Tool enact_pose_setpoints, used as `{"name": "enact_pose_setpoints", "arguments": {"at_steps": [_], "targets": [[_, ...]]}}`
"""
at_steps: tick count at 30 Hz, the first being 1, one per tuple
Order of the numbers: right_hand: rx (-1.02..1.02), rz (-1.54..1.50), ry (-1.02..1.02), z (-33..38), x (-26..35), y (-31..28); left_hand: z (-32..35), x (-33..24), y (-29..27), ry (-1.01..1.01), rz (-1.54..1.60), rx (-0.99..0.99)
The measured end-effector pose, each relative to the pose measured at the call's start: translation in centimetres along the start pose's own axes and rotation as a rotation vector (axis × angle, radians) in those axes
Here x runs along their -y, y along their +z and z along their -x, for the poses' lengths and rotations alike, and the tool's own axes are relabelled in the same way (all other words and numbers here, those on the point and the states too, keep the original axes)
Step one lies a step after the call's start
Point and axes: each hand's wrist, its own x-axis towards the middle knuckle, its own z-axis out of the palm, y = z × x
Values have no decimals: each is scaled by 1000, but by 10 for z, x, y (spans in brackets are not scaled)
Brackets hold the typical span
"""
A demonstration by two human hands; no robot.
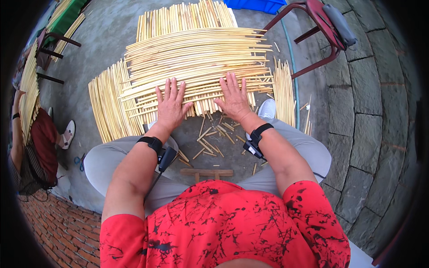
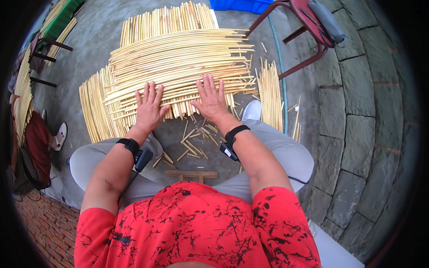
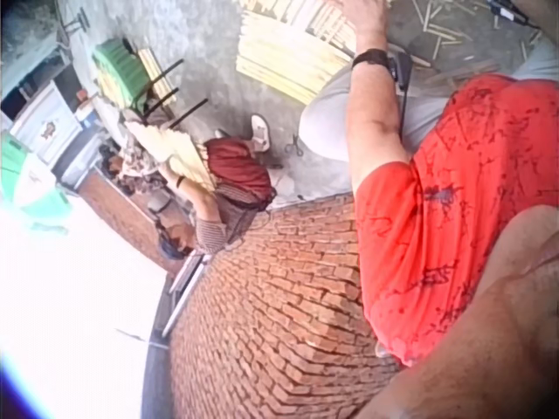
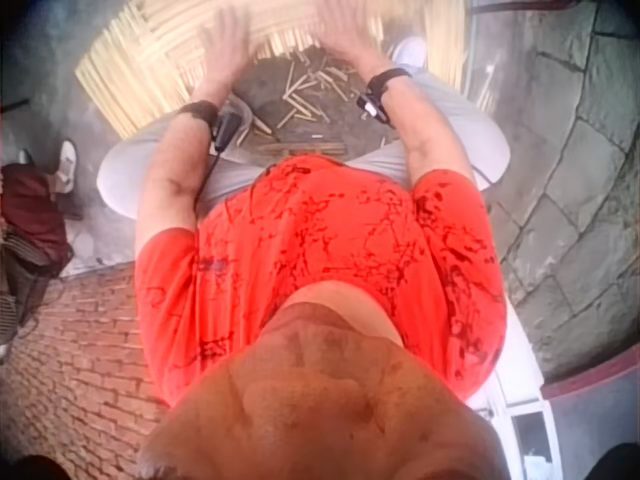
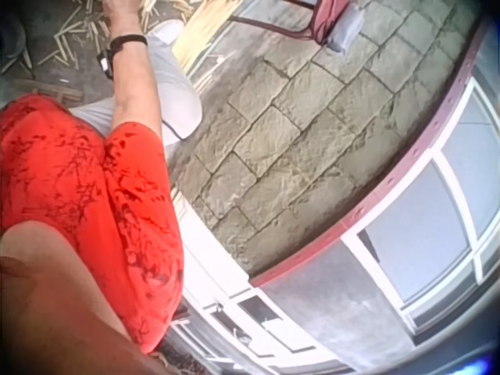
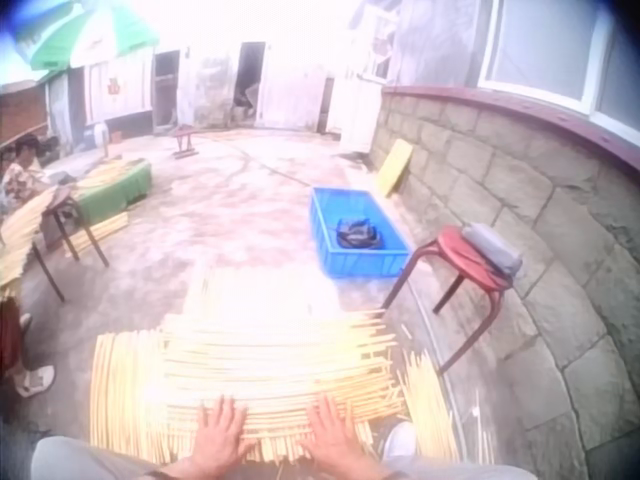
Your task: Manually weaving or interlocking thin wooden slats to form a textured mat or screen.
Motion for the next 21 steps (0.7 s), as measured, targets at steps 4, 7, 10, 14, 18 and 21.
{"name": "enact_pose_setpoints", "arguments": {"at_steps": [4,7,10,14,18,21], "targets": [[-41,-50,12,5,1,1,6,2,6,4,-1,-53],[-90,-70,-4,7,2,2,10,0,5,12,14,-39],[-97,-113,26,4,0,1,3,-1,-2,16,-10,-33],[-108,-140,8,-6,5,1,0,2,2,-47,80,-74],[8,-32,45,-40,8,-2,-2,-1,4,-42,27,-29],[129,19,77,-58,4,5,0,-6,6,0,31,-42]]}}
